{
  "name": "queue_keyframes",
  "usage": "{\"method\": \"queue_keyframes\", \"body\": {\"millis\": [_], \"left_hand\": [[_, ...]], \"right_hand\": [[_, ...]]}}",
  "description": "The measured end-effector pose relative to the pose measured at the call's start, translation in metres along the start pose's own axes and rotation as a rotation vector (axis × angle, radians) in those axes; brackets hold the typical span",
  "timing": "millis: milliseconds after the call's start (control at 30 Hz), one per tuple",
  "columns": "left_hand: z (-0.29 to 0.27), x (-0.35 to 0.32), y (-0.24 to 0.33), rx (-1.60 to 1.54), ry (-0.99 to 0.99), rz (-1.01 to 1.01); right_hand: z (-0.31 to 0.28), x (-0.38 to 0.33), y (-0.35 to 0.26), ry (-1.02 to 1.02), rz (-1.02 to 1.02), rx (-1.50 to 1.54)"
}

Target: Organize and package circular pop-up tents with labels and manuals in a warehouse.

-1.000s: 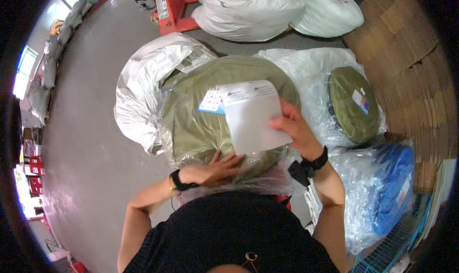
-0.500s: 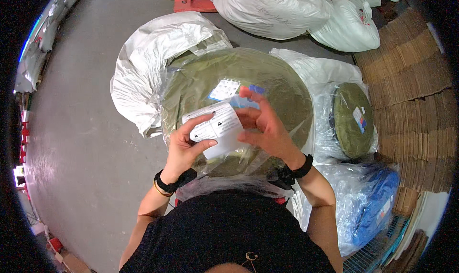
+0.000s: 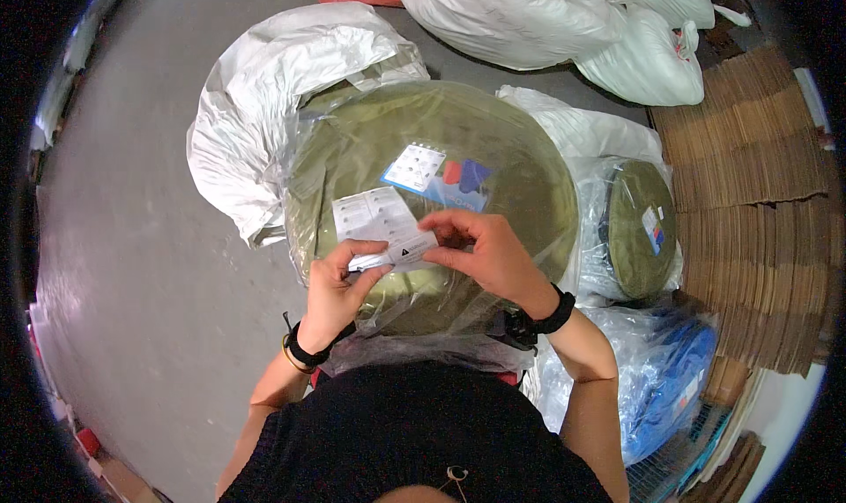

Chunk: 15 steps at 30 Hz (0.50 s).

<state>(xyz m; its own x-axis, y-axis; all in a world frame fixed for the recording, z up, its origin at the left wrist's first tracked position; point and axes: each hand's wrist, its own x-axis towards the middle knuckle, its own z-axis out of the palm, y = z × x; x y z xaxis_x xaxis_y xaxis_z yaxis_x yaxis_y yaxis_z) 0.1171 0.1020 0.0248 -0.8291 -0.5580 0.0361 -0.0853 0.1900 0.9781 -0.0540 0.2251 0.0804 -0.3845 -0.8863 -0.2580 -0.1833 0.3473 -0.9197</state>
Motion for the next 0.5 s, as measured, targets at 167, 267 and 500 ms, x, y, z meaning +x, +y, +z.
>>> {"method": "queue_keyframes", "body": {"millis": [167, 267, 500], "left_hand": [[-0.003, -0.001, -0.015, -0.027, 0.023, -0.035], [-0.006, 0.001, -0.025, -0.048, 0.075, 0.019], [-0.021, -0.017, -0.05, 0.34, -0.31, 0.091]], "right_hand": [[0.008, 0.01, 0.002, 0.0, -0.099, -0.086], [0.007, 0.017, 0.004, 0.026, -0.274, -0.293], [-0.033, 0.057, 0.005, 0.271, -0.369, 0.107]]}}
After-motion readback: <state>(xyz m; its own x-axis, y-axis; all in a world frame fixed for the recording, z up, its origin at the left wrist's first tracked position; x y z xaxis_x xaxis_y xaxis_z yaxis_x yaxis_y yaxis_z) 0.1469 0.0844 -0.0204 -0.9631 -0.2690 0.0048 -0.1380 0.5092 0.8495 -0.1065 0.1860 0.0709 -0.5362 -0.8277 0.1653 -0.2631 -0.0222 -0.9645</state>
